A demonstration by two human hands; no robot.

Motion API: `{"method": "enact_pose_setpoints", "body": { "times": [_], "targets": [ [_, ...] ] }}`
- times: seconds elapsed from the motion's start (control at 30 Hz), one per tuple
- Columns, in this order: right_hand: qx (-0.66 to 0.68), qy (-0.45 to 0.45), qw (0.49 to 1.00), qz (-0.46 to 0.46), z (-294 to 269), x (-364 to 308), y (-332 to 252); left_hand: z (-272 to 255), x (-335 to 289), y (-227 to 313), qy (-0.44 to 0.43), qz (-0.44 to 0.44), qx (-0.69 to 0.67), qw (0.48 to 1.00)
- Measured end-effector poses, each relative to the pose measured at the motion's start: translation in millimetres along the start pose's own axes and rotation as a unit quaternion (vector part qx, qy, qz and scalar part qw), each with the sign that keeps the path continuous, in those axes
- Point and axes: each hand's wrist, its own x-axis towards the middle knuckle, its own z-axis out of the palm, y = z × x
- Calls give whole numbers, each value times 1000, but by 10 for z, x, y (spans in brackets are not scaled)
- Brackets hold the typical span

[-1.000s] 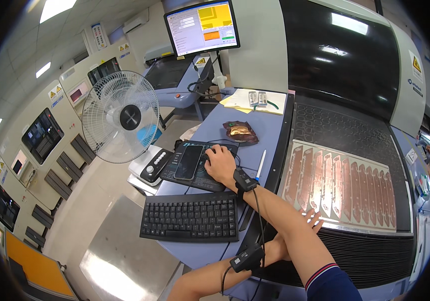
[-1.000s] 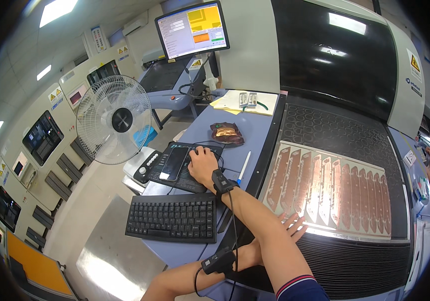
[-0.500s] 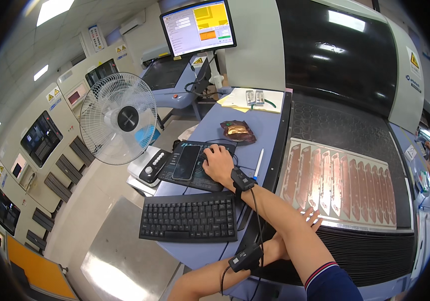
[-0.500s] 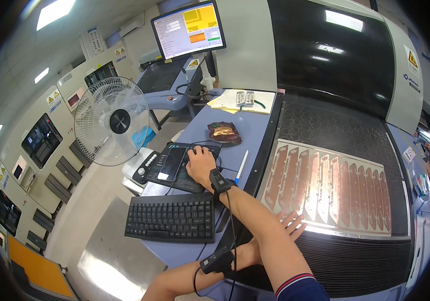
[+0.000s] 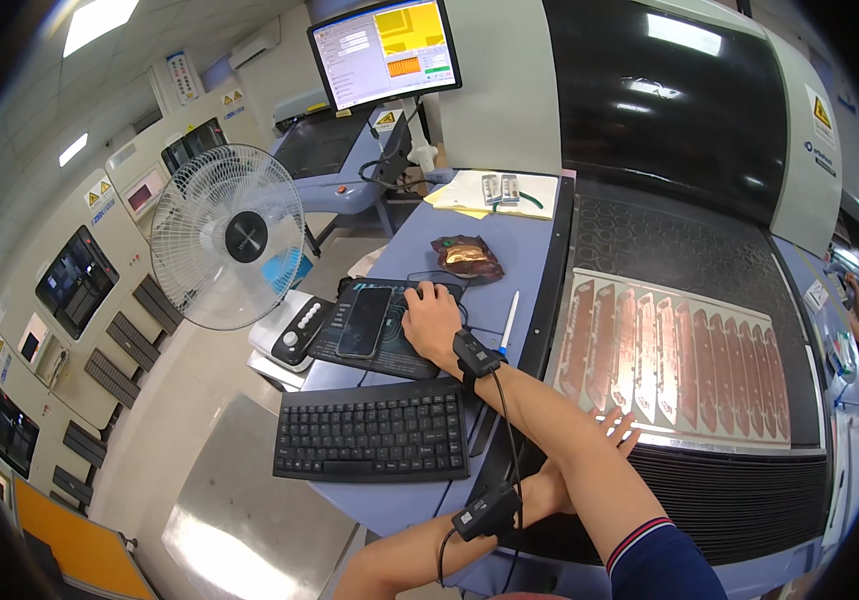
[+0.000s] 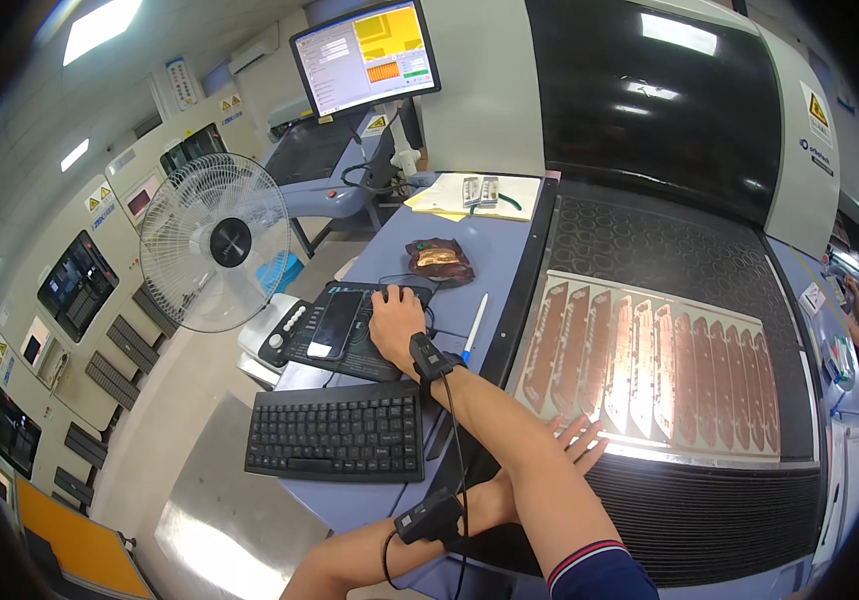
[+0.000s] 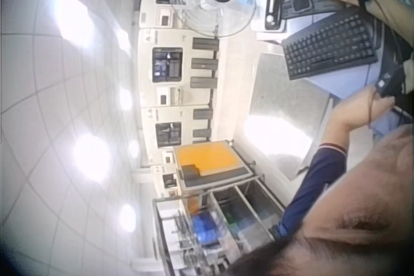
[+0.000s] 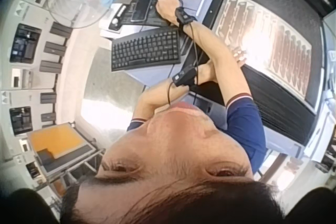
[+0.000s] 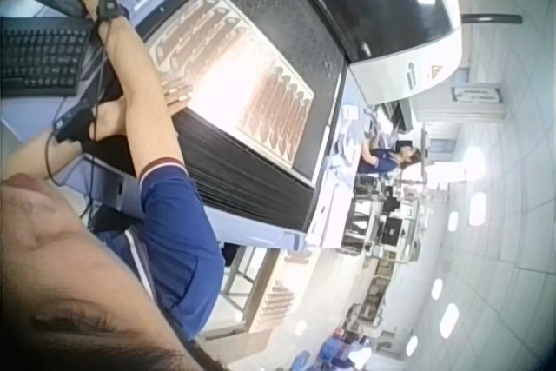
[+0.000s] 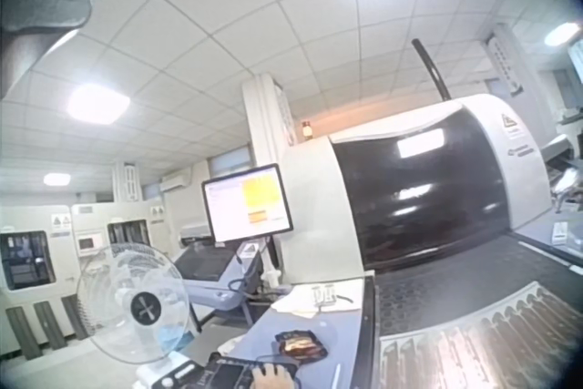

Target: Inspecting and handling printed circuit board panels using an automated inspection machine and manual review.

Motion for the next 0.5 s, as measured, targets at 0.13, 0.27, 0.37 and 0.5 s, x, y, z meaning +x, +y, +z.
{"method": "enact_pose_setpoints", "body": {
  "times": [0.13,0.27,0.37,0.5],
  "targets": [
    [-4,14,1000,-9,6,-7,-1,-23,-15,-2,6,3,-16,1000],
    [9,-15,1000,2,-19,5,-13,-36,-15,-10,11,10,-16,1000],
    [4,3,1000,-7,-8,-1,-6,-20,-2,-4,11,7,-2,1000],
    [3,-7,1000,6,11,12,-7,-35,4,-8,9,6,-16,1000]
  ]
}}
